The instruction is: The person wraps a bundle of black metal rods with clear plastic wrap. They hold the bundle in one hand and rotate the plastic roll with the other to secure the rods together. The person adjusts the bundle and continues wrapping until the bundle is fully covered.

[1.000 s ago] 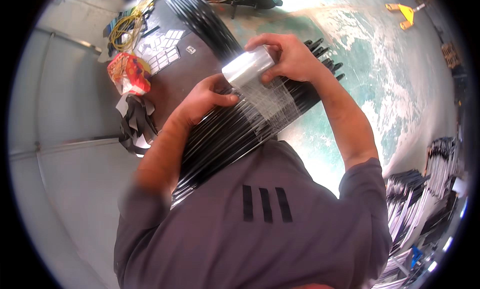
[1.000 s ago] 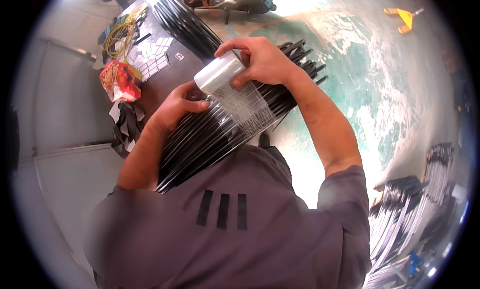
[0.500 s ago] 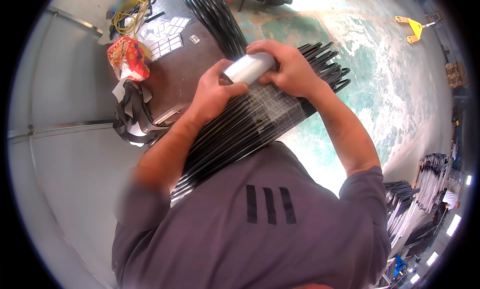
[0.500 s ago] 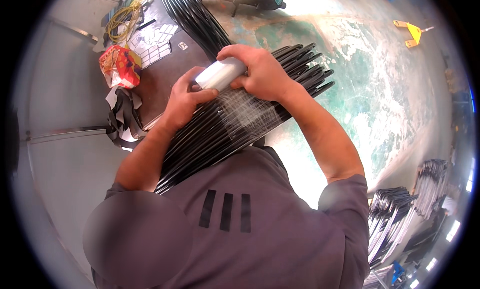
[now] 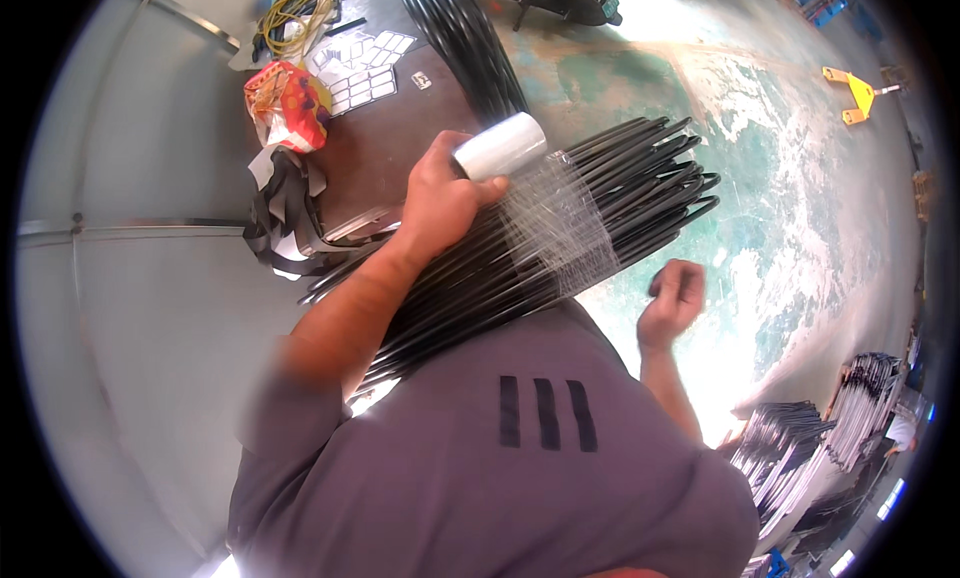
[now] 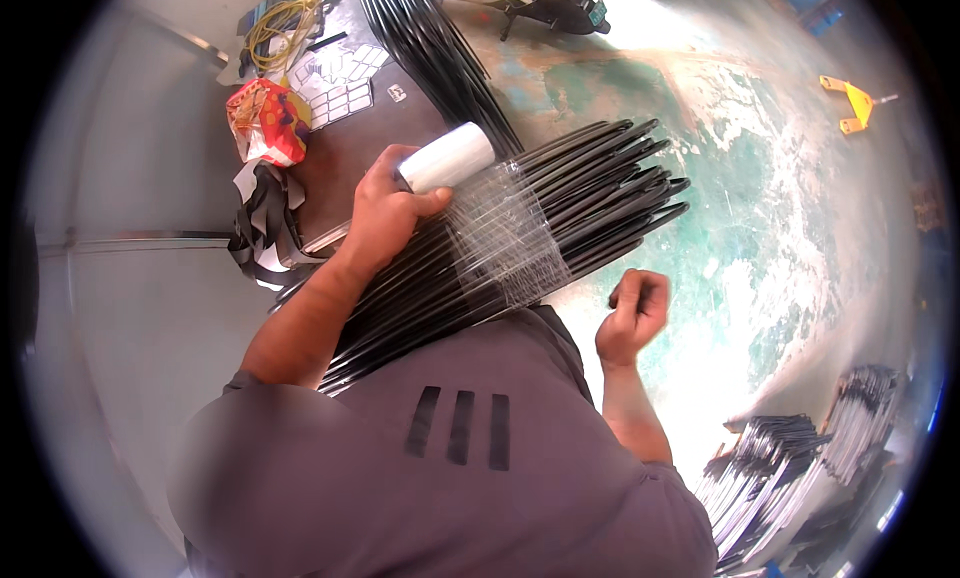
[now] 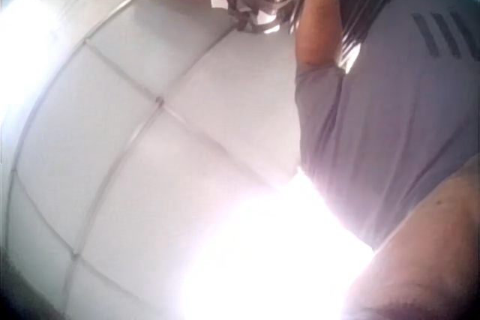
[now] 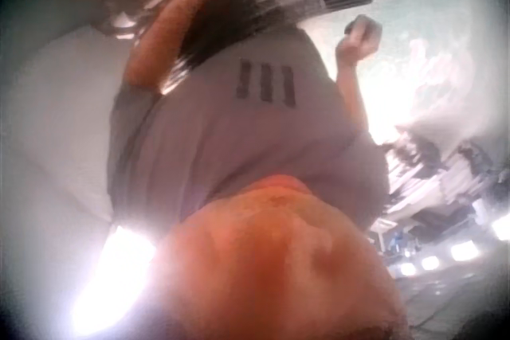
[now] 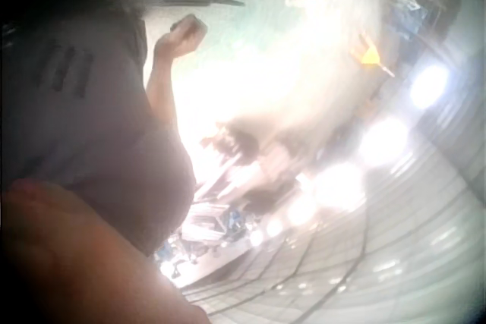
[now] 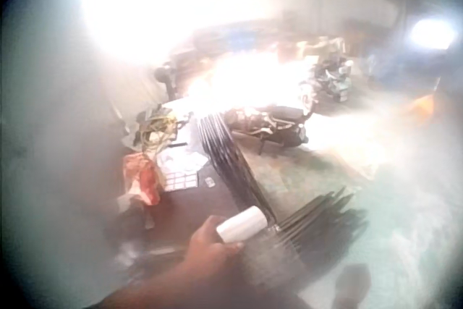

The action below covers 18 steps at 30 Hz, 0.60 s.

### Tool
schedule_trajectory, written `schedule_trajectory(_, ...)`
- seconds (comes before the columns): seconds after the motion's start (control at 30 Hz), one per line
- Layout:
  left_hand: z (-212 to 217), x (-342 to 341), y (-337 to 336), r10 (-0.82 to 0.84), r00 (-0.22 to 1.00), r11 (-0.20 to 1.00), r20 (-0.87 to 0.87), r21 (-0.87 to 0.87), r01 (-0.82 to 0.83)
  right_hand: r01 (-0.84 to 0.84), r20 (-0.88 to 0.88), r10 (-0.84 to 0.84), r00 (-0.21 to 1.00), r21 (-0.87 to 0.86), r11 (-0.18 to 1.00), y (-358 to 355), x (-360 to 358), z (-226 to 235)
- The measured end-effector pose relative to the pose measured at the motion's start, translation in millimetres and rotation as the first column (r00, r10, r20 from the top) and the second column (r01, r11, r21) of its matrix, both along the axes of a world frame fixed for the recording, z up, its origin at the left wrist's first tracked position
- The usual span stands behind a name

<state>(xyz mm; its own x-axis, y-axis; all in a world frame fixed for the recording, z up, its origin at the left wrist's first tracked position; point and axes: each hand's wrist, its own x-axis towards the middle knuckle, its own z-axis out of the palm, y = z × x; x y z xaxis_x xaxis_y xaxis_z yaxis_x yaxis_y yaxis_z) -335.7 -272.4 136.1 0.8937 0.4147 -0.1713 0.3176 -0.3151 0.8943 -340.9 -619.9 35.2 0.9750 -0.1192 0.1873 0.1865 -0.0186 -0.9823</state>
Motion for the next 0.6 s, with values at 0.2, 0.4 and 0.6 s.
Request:
schedule_trajectory(0.2,5.2,7.6,-7.8,0.034,0.997,0.988,-0.063,-0.150,-0.043,-0.299,-0.398,0.425,0.813,0.341,0.891,73.7,49.1,-170.9)
schedule_trajectory(0.4,-2.5,6.2,2.7,0.007,0.998,0.989,-0.060,-0.144,-0.015,-0.312,-0.016,0.898,0.439,0.935,0.169,137.7,103.9,-66.5)
schedule_trajectory(0.6,6.1,-5.8,3.5,-0.026,0.993,0.990,-0.116,-0.139,0.009,-0.565,-0.091,0.980,0.179,0.806,0.178,107.6,125.6,-15.8)
